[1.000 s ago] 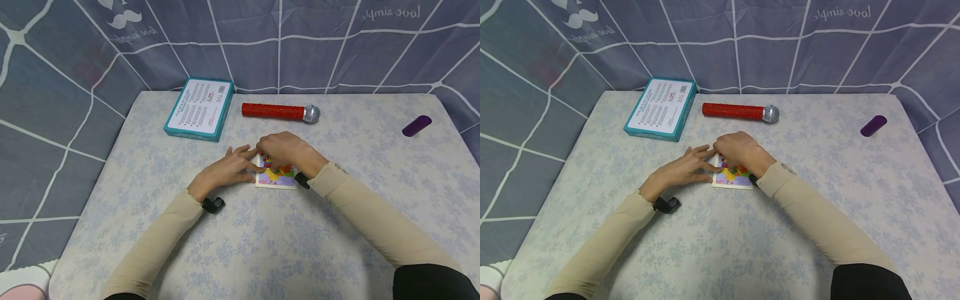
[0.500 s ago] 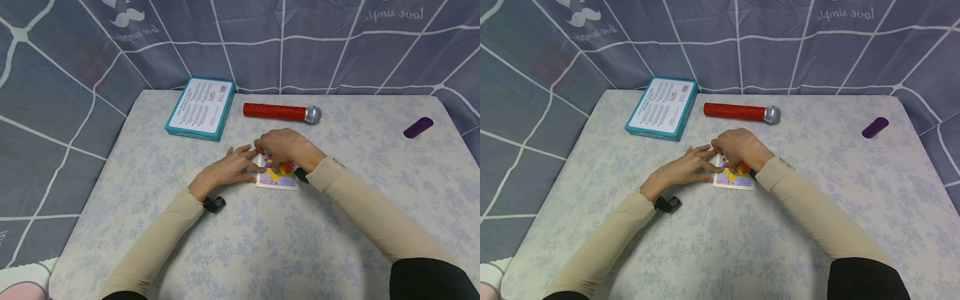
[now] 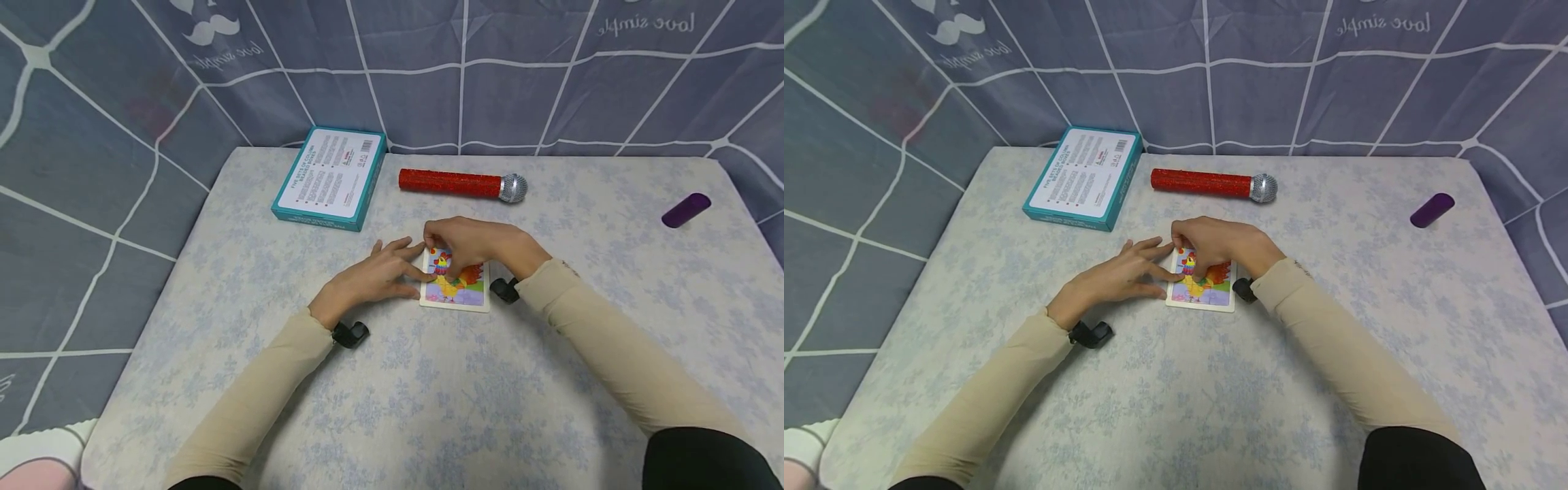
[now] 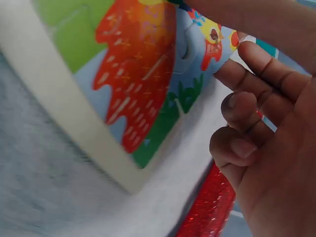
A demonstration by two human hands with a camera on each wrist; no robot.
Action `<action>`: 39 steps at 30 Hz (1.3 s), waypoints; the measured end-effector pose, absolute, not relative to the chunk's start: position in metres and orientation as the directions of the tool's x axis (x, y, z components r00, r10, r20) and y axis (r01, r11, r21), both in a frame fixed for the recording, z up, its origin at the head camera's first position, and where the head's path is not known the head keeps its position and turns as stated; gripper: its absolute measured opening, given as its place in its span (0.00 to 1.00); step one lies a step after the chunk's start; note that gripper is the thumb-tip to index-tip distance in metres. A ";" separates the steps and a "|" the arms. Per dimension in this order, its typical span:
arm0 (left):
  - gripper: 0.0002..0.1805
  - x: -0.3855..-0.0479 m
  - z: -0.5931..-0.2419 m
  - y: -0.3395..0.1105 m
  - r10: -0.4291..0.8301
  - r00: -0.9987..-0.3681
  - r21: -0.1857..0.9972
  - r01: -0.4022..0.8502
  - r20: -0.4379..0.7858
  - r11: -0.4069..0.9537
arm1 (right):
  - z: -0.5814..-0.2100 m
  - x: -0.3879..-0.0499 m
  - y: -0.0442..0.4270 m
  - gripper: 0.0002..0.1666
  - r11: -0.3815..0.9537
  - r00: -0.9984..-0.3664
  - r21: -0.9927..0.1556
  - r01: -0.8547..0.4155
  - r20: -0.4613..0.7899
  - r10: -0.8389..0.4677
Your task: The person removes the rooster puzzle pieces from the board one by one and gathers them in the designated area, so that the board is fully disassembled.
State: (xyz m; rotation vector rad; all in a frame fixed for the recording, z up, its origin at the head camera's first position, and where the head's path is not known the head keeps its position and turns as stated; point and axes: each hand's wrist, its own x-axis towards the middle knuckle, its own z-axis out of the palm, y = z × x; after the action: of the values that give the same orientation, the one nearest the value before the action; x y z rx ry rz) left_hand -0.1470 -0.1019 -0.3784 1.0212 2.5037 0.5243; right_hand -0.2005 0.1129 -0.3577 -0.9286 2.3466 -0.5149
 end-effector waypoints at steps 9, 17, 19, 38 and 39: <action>0.21 -0.146 -0.377 -0.102 0.709 -0.673 0.465 0.569 -0.212 0.679 | -0.367 -0.203 0.130 0.16 0.569 -0.627 -0.709 -0.416 -0.229 -0.745; 0.22 -0.145 -0.378 -0.102 0.708 -0.676 0.472 0.565 -0.205 0.677 | -0.372 -0.201 0.131 0.15 0.566 -0.665 -0.730 -0.383 -0.207 -0.718; 0.22 -0.145 -0.379 -0.102 0.711 -0.674 0.473 0.569 -0.201 0.673 | -0.372 -0.199 0.130 0.13 0.561 -0.675 -0.738 -0.374 -0.198 -0.711; 0.23 -0.147 -0.380 -0.101 0.706 -0.677 0.467 0.566 -0.206 0.680 | -0.367 -0.196 0.179 0.10 0.577 -0.864 -0.817 -0.015 -0.280 -0.418; 0.23 -0.146 -0.380 -0.102 0.706 -0.678 0.467 0.566 -0.205 0.679 | -0.366 -0.195 0.185 0.11 0.586 -0.867 -0.810 0.001 -0.293 -0.404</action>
State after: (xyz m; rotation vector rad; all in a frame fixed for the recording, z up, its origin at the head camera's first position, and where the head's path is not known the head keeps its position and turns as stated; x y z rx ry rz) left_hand -0.1464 -0.1016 -0.3804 0.9983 2.5235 0.5240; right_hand -0.1949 0.1850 -0.3665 -0.3222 2.3666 -1.2097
